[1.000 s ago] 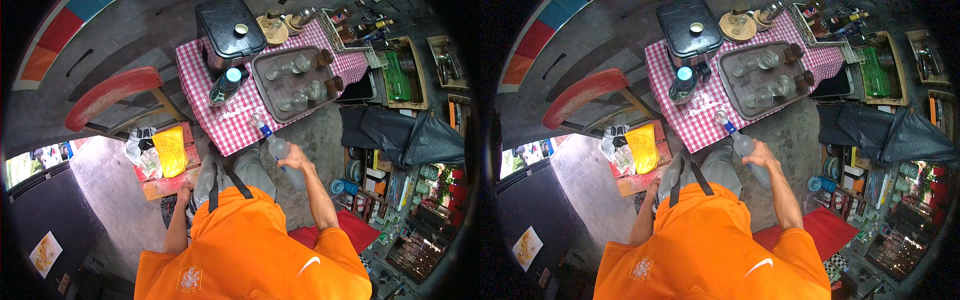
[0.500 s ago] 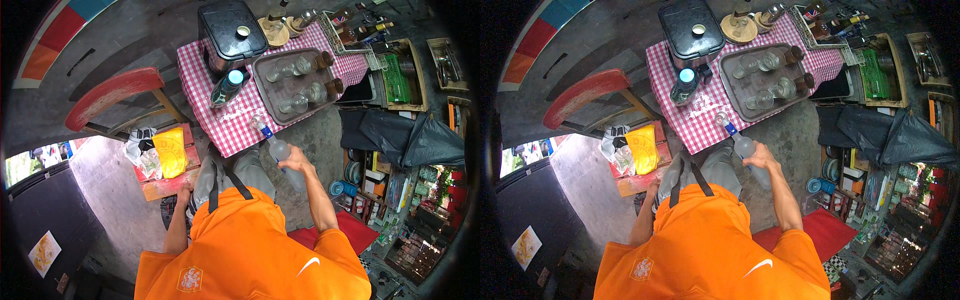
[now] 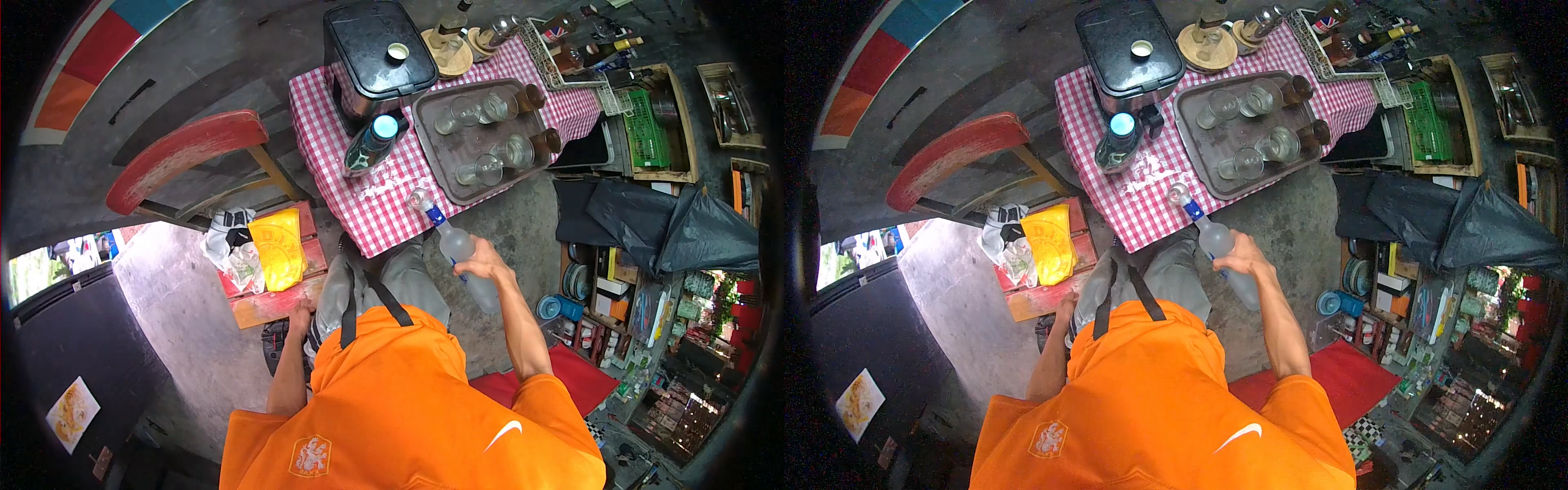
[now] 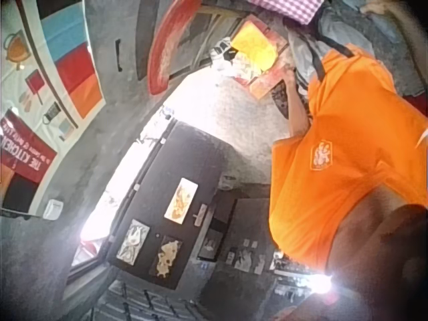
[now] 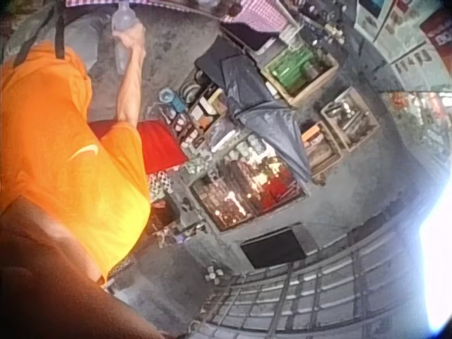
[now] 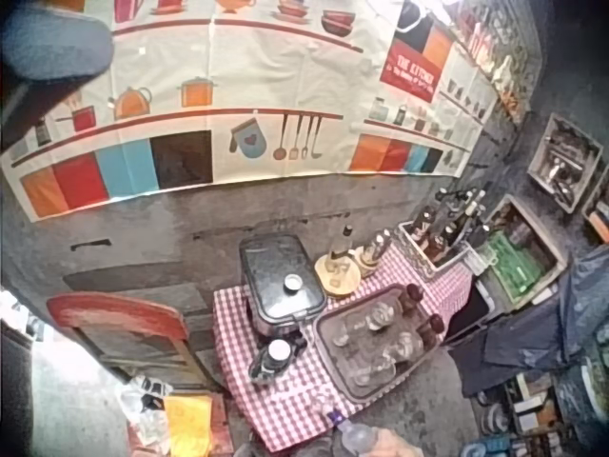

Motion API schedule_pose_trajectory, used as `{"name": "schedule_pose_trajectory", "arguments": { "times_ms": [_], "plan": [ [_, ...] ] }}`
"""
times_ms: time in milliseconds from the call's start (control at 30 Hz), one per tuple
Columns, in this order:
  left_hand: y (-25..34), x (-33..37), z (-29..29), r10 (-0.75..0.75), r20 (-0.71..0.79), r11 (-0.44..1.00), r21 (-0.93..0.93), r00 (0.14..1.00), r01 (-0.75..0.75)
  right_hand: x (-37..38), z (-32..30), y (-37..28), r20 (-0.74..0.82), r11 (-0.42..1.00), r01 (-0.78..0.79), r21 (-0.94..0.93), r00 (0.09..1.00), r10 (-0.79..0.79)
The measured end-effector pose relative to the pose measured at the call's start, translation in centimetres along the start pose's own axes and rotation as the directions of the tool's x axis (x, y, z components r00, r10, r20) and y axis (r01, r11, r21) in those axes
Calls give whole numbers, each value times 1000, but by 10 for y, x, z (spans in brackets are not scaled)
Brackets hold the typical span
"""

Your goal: Pouring a beverage from a bottle into small glasses on a tray.

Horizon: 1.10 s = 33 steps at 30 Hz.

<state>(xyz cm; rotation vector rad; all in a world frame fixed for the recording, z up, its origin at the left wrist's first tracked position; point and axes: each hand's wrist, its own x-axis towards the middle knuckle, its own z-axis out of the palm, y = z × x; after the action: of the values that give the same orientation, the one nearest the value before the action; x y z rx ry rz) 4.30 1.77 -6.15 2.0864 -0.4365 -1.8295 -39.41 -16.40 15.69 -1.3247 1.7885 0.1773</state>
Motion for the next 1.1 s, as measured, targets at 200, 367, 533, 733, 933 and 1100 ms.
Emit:
{"name": "schedule_pose_trajectory", "arguments": {
  "times_ms": [200, 367, 533, 733, 933, 1100],
  "plan": [
    [16, -10, 3, -45, -9, 998, 43, 999, 46, -5, -6, -9, 26, 1000, -23, -1, 999, 23],
    [-3, 3, 0, -17, -7, 1000, -3, 1000, 17, -3, -3, -5, 13, 1000, -7, 4, 1000, 7],
    [-6, 7, -2, -15, -10, 1000, -4, 1000, 15, -3, -3, -5, 20, 1000, -14, 9, 1000, 14],
    [16, -9, 3, -42, -9, 999, 25, 999, 42, -3, -3, -4, 23, 1000, -15, 5, 1000, 15],
    [24, -17, 3, -25, -7, 998, 51, 1000, 25, -4, -5, -7, 51, 1000, -26, 18, 998, 25],
    [40, -30, 3, 11, -12, 991, 137, 1000, -9, -2, -4, -3, 51, 999, -32, 27, 998, 31]
  ]
}}
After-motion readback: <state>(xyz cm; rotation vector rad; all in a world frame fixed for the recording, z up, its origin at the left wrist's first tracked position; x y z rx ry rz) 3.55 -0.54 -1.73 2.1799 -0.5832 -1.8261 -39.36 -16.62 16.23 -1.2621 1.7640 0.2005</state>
